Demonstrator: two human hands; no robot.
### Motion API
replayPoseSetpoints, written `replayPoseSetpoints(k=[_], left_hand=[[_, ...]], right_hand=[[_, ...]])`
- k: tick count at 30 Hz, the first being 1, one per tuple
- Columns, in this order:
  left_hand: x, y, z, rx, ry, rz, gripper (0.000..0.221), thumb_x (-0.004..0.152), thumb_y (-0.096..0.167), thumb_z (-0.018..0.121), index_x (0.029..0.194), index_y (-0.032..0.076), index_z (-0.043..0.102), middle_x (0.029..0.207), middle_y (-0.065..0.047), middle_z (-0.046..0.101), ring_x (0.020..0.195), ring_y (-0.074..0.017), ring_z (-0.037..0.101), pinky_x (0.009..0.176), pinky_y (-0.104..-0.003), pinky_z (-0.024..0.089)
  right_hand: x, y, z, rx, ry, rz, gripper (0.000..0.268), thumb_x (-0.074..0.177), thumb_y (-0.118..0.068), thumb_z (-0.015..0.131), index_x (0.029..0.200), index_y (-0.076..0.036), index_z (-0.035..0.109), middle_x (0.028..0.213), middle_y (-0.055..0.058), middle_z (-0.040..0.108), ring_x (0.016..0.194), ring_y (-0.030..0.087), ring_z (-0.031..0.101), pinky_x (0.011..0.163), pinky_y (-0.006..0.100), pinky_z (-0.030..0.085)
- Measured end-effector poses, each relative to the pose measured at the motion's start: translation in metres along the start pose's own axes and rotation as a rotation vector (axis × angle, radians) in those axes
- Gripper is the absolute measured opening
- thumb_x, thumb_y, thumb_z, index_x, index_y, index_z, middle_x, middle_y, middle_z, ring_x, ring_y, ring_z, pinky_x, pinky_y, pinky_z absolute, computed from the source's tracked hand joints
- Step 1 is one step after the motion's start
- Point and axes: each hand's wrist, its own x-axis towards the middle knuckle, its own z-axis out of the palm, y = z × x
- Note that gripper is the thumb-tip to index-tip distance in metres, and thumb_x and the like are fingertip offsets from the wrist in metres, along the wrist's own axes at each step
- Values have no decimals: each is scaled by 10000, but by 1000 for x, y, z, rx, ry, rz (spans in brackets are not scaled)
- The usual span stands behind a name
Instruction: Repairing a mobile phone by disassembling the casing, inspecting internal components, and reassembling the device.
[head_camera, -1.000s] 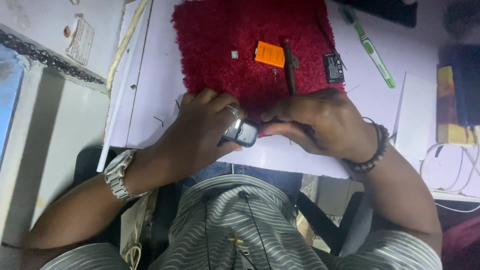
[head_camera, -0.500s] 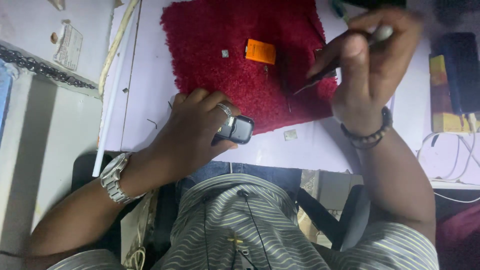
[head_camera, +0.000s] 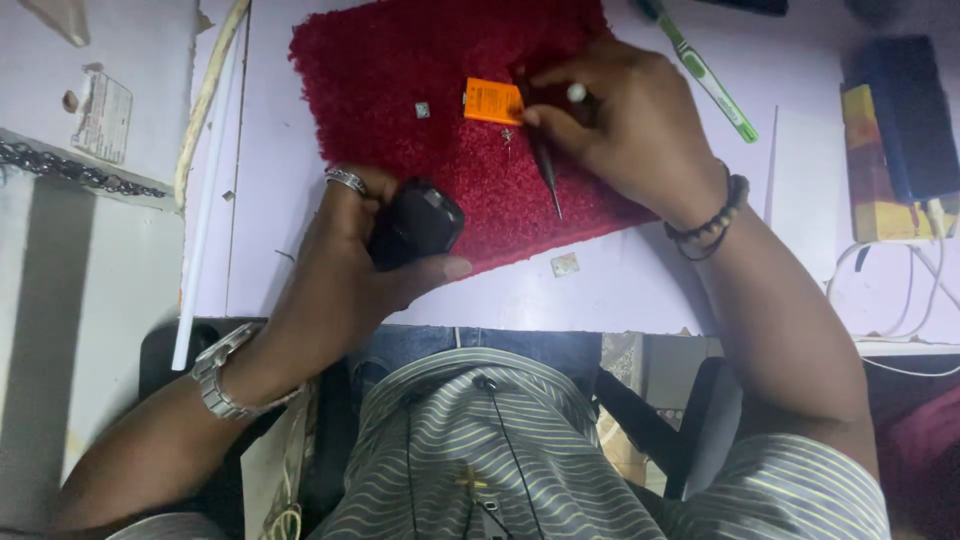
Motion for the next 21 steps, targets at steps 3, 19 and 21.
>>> replayPoseSetpoints(k=[3,19,21], left_hand=[[12,-12,4,-300,-106,-46,615,790,188,887,1183,138,417,1117,-68,575,784,-166,653,441,-321,584],[9,-7,2,-394,-96,22,418,989,211,672,1249,144,352,1091,-167,797,799,-232,829,520,-309,604],[12,-19,3,-752,-172,121,622,965,300,707,1422,175,305,1282,-229,705,1126,-352,777,1027,-474,635]], right_hand=[[2,-13,3,64,-60,-55,364,1125,-287,717,1396,-49,759,1247,187,772,955,344,723,790,465,521],[2,2,-2,159,-131,-106,183,1005,14,801,1183,-29,804,1124,140,765,973,305,718,847,425,561],[1,6,3,153,-170,-115,267,1000,36,786,1253,-39,819,1154,136,735,1001,286,691,825,382,548]])
